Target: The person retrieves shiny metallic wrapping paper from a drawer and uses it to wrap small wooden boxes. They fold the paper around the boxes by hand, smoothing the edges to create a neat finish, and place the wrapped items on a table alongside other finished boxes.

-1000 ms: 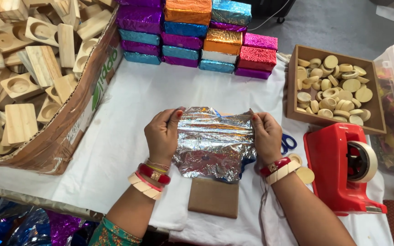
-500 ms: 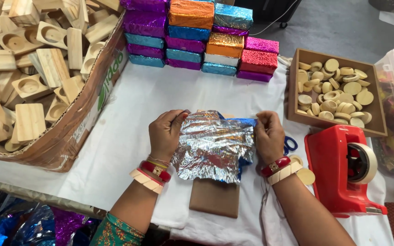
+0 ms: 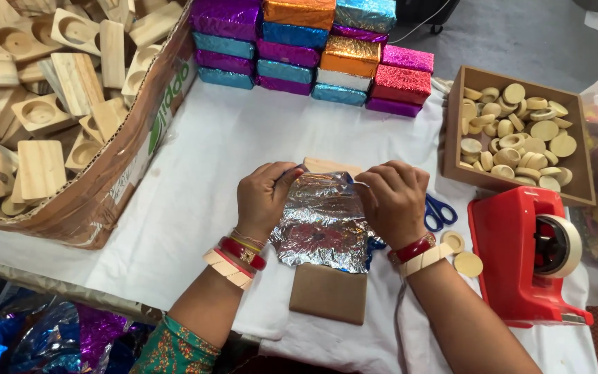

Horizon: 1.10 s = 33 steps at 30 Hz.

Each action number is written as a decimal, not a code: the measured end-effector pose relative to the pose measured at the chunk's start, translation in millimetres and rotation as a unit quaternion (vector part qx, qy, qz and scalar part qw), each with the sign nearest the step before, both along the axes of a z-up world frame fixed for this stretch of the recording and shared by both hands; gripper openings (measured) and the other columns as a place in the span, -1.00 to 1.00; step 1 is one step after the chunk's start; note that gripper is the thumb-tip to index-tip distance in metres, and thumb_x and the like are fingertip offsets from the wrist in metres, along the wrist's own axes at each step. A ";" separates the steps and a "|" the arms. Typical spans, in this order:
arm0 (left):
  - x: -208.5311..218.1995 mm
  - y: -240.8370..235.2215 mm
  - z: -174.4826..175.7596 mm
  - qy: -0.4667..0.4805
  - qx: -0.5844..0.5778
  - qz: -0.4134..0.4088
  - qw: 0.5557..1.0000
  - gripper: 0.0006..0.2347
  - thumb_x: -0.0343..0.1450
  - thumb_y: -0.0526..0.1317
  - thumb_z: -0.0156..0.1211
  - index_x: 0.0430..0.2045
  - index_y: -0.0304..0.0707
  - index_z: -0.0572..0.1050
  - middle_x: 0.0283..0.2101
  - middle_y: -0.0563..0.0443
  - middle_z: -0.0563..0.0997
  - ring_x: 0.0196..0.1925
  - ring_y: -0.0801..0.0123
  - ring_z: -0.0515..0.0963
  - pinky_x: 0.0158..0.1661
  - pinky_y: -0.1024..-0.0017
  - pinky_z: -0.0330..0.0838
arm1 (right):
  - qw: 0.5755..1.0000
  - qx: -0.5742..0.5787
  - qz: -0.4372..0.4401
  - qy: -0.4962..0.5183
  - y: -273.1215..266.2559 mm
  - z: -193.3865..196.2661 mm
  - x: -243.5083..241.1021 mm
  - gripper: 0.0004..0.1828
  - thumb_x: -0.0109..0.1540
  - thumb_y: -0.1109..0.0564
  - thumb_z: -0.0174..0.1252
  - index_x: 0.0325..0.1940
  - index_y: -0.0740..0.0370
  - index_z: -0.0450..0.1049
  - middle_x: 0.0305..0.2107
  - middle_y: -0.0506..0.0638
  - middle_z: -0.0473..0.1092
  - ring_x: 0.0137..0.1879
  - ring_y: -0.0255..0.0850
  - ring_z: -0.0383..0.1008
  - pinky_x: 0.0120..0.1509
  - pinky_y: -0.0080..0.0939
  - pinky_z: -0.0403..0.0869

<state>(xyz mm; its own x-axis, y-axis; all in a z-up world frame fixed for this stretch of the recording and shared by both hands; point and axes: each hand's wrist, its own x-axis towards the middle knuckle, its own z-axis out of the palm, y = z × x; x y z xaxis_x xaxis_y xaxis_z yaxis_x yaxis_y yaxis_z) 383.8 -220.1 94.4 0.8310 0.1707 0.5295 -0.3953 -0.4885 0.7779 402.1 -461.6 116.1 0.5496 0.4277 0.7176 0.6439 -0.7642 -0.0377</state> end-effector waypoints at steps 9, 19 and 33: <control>0.2 1.4 -2.0 0.029 -0.048 -0.009 0.998 -0.80 0.46 -0.12 0.28 -0.25 -0.27 0.67 -0.32 -0.03 0.72 -0.36 0.39 0.70 -0.35 0.47 0.52 | 0.997 0.007 0.041 0.062 -1.1 0.9 2.0 -0.81 0.21 0.02 0.36 -0.17 0.08 0.57 -0.23 -0.09 0.53 0.09 -0.07 0.46 0.20 0.01 0.29; -1.0 -0.6 0.8 0.039 -0.010 0.032 0.999 -0.81 0.46 -0.09 0.27 -0.28 -0.21 0.67 -0.35 -0.02 0.71 -0.40 0.33 0.68 -0.39 0.44 0.49 | 0.999 0.041 0.015 0.027 -3.4 -3.8 -0.7 -0.93 0.28 0.11 0.30 -0.22 0.13 0.60 -0.41 -0.04 0.51 -0.12 -0.10 0.52 -0.01 -0.06 0.36; 3.0 4.1 -0.4 0.028 0.076 0.057 0.995 -0.83 0.44 -0.07 0.27 -0.33 -0.13 0.66 -0.43 0.03 0.66 -0.48 0.28 0.62 -0.48 0.37 0.41 | 0.886 0.302 -0.013 0.352 -19.3 -32.4 19.6 -0.87 0.27 0.13 0.26 -0.17 0.23 0.61 -0.44 -0.06 0.55 -0.33 -0.37 0.57 -0.23 -0.33 0.49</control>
<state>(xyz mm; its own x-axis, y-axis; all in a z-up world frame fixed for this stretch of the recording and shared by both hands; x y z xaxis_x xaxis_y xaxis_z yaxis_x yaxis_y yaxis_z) 386.8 -216.0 94.0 0.8399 0.1876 0.5094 -0.2879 -0.6416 0.7110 421.7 -480.8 83.7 0.9559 0.0634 0.2869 0.2811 -0.4814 -0.8302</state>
